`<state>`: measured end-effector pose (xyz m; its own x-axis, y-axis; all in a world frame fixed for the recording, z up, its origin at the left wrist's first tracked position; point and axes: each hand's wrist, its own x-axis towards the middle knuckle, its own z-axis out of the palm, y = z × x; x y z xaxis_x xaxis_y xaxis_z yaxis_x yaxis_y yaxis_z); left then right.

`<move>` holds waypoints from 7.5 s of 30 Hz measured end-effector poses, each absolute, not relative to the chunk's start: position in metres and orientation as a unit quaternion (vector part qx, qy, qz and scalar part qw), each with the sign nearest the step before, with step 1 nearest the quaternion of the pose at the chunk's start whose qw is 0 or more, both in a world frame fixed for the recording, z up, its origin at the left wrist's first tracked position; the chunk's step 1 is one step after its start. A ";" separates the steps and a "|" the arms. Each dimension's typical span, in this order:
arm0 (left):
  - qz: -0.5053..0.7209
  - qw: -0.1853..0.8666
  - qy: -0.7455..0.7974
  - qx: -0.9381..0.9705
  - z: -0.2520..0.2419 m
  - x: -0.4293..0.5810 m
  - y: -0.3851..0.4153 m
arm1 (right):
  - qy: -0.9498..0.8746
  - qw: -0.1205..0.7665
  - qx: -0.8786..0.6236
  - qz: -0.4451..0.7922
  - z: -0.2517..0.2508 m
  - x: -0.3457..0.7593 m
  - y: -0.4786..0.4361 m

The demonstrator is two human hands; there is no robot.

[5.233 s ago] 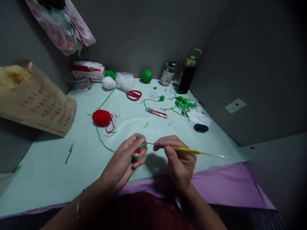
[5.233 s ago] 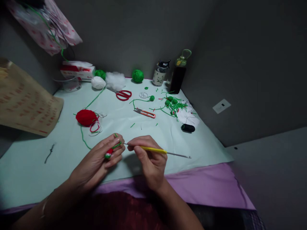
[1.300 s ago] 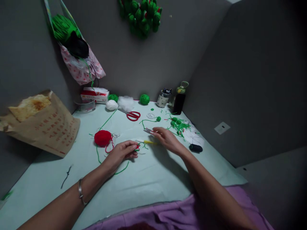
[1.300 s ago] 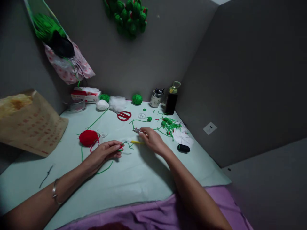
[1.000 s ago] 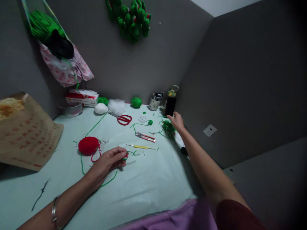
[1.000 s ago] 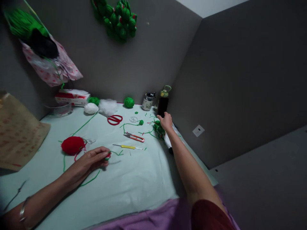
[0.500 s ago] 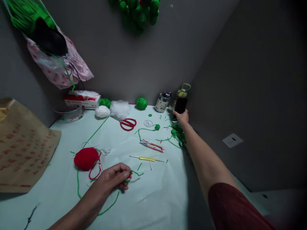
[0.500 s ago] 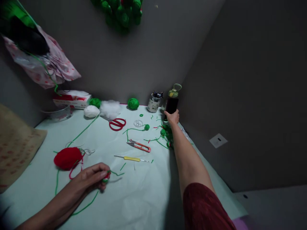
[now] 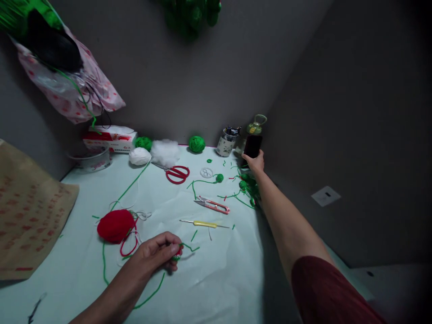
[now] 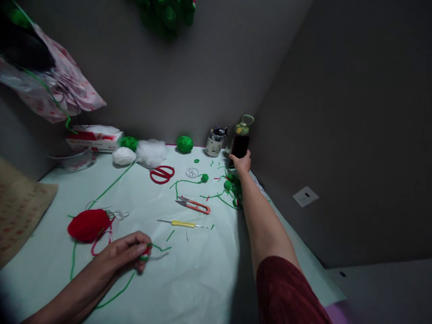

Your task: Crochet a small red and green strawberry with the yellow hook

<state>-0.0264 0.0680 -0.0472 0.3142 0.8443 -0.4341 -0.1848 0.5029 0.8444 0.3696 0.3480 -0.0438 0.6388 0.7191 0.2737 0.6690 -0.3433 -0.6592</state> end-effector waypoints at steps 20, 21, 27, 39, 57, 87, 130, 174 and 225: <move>0.402 0.698 0.429 0.409 -0.046 -0.028 0.064 | -0.846 0.135 -0.394 0.333 0.013 0.164 0.086; 0.407 0.693 0.429 0.412 -0.046 -0.030 0.064 | -0.839 0.145 -0.406 0.331 0.011 0.162 0.082; 0.412 0.675 0.423 0.442 -0.046 -0.038 0.068 | -0.783 0.223 -0.423 0.399 0.008 0.165 0.086; 0.396 0.684 0.406 0.458 -0.041 -0.032 0.064 | -0.628 0.381 -0.395 0.551 -0.014 0.154 0.088; 0.414 0.700 0.395 0.429 -0.046 -0.034 0.067 | -0.422 0.411 -0.326 0.739 -0.027 0.164 0.107; 0.468 0.665 0.412 0.411 -0.045 -0.036 0.069 | -0.687 0.386 -0.393 0.474 -0.031 0.154 0.090; 0.501 0.606 0.389 0.480 -0.050 -0.033 0.067 | -0.638 0.358 -0.417 0.539 -0.032 0.150 0.094; 0.465 0.631 0.402 0.474 -0.052 -0.037 0.068 | -0.640 0.321 -0.405 0.568 -0.026 0.150 0.088; 0.309 0.577 0.435 0.619 -0.046 -0.042 0.069 | -0.657 0.390 -0.518 0.384 -0.032 0.198 0.132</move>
<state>-0.0419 0.0688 -0.0459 0.4308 0.8945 -0.1195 0.1819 0.0436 0.9823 0.1981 0.1317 -0.0321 -0.1586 0.9806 0.1151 0.3808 0.1683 -0.9092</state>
